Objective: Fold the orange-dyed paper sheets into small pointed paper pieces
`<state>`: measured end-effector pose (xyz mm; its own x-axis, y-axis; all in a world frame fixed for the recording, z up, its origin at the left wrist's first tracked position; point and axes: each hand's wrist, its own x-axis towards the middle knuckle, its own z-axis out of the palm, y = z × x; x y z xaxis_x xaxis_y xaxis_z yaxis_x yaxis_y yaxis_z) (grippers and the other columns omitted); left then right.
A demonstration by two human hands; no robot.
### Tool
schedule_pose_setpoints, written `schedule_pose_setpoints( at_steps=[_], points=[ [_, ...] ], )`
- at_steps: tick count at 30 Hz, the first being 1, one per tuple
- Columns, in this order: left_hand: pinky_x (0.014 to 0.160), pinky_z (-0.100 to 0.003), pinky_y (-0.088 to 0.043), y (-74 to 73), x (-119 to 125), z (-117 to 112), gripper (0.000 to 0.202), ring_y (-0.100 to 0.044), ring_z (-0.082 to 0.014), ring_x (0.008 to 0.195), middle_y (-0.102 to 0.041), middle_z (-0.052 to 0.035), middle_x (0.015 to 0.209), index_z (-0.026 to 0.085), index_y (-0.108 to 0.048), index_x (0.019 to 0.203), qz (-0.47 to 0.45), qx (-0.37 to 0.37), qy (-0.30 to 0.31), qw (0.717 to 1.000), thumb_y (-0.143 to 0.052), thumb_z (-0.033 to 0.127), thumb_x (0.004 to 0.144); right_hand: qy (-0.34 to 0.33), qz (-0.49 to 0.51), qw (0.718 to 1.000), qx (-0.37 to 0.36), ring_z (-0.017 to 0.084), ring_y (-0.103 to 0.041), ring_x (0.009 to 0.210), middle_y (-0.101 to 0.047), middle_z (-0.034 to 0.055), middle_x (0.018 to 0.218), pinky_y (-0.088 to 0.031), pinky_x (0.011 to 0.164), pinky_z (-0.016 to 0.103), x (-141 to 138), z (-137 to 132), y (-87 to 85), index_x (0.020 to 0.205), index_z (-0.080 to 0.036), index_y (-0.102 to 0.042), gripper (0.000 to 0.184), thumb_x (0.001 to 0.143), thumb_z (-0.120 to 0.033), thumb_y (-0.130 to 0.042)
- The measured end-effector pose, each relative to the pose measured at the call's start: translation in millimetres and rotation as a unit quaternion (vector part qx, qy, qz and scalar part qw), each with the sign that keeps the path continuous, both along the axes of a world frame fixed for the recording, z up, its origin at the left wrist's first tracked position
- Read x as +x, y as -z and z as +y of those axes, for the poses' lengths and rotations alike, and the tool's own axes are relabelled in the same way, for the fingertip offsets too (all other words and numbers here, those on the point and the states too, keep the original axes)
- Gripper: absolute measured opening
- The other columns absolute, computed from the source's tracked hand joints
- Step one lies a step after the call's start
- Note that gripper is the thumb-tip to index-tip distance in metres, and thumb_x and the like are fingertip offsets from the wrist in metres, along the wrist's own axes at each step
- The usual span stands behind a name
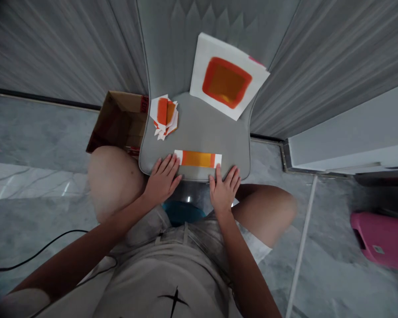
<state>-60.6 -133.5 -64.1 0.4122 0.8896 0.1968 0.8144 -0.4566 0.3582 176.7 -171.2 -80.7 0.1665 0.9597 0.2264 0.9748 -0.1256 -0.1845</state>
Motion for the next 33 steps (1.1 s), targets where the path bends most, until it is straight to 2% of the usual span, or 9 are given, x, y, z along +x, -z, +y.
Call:
schedule_pose_setpoints(
  at_steps=[6,10,11,14,16,20,24,28,33],
  points=[
    [0.132,-0.059,-0.019,3.3,-0.7,0.0,0.064,-0.025,-0.0314,0.161,-0.033,-0.0145,0.170,0.013,-0.031,0.166,0.014,0.009,0.000,1.000,-0.039,0.041,0.109,0.019,0.006,1.000,-0.014,0.043,-0.010,0.162,-0.004,0.0197,0.177,-0.028,0.120,0.071,0.7,-1.5,14.1,0.167,-0.021,-0.030,0.063,0.109,-0.046,-0.037],
    [0.129,-0.067,-0.019,-10.8,17.6,-14.3,0.064,-0.008,-0.0367,0.164,-0.027,-0.0150,0.172,0.014,-0.027,0.167,-0.013,0.043,-0.058,0.997,-0.040,0.038,0.108,0.011,0.039,0.999,0.018,0.043,-0.010,0.162,-0.005,0.0212,0.176,-0.026,0.118,0.075,-1.6,1.1,18.5,0.167,-0.023,-0.030,0.064,0.108,-0.047,-0.040],
    [0.129,-0.067,-0.019,-15.8,27.2,-18.8,0.065,-0.005,-0.0360,0.164,-0.026,-0.0142,0.173,0.015,-0.024,0.168,-0.021,0.046,-0.050,0.997,-0.039,0.038,0.108,0.010,0.046,0.999,0.020,0.044,-0.009,0.162,-0.004,0.0215,0.177,-0.026,0.118,0.075,-1.3,1.2,19.1,0.167,-0.024,-0.030,0.064,0.108,-0.047,-0.041],
    [0.133,-0.056,-0.019,-27.2,63.7,-27.4,0.067,-0.016,-0.0274,0.164,-0.034,-0.0103,0.171,0.017,-0.016,0.169,-0.023,0.025,0.076,0.997,-0.036,0.038,0.109,0.005,0.052,0.999,0.015,0.043,-0.008,0.162,-0.002,0.0213,0.177,-0.026,0.119,0.075,0.1,0.4,20.2,0.167,-0.024,-0.028,0.063,0.108,-0.043,-0.041],
    [0.134,-0.052,-0.019,-28.3,86.9,-27.3,0.068,-0.021,-0.0256,0.163,-0.035,-0.0098,0.170,0.015,-0.017,0.169,-0.008,0.009,0.134,0.991,-0.035,0.041,0.110,0.002,0.052,0.999,0.010,0.042,-0.007,0.163,-0.003,0.0201,0.177,-0.025,0.120,0.074,0.7,-0.6,20.7,0.168,-0.026,-0.024,0.062,0.108,-0.036,-0.037],
    [0.134,-0.054,-0.018,-20.5,108.8,-19.8,0.067,-0.030,-0.0269,0.160,-0.038,-0.0128,0.168,0.013,-0.021,0.168,0.020,-0.006,0.125,0.992,-0.033,0.044,0.110,0.006,0.064,0.998,0.004,0.041,-0.006,0.163,-0.001,0.0194,0.177,-0.024,0.121,0.073,-0.1,-1.0,20.7,0.169,-0.027,-0.021,0.064,0.107,-0.032,-0.037],
    [0.134,-0.054,-0.017,-18.1,96.2,-16.8,0.067,-0.036,-0.0270,0.157,-0.041,-0.0142,0.166,0.012,-0.021,0.168,0.037,0.001,0.099,0.994,-0.033,0.044,0.110,0.014,0.065,0.998,0.011,0.041,-0.007,0.163,-0.006,0.0209,0.177,-0.025,0.121,0.072,-3.5,1.7,18.2,0.168,-0.026,-0.026,0.063,0.108,-0.040,-0.040],
    [0.131,-0.054,-0.023,-21.7,60.3,-19.0,0.070,-0.041,-0.0282,0.155,-0.043,-0.0189,0.164,0.008,-0.015,0.169,0.060,0.007,0.033,0.998,-0.032,0.044,0.111,0.025,0.055,0.998,0.029,0.043,-0.012,0.162,-0.010,0.0237,0.175,-0.026,0.120,0.071,-5.3,2.5,16.0,0.165,-0.023,-0.035,0.062,0.108,-0.046,-0.042],
    [0.129,-0.054,-0.027,-17.1,15.7,-24.4,0.070,-0.046,-0.0303,0.151,-0.044,-0.0206,0.163,0.008,-0.015,0.169,0.075,0.008,-0.023,0.997,-0.033,0.042,0.111,0.019,0.048,0.998,0.035,0.046,-0.014,0.160,-0.007,0.0231,0.176,-0.027,0.118,0.074,-4.1,1.6,18.4,0.165,-0.023,-0.035,0.062,0.108,-0.045,-0.042]
  ],
)
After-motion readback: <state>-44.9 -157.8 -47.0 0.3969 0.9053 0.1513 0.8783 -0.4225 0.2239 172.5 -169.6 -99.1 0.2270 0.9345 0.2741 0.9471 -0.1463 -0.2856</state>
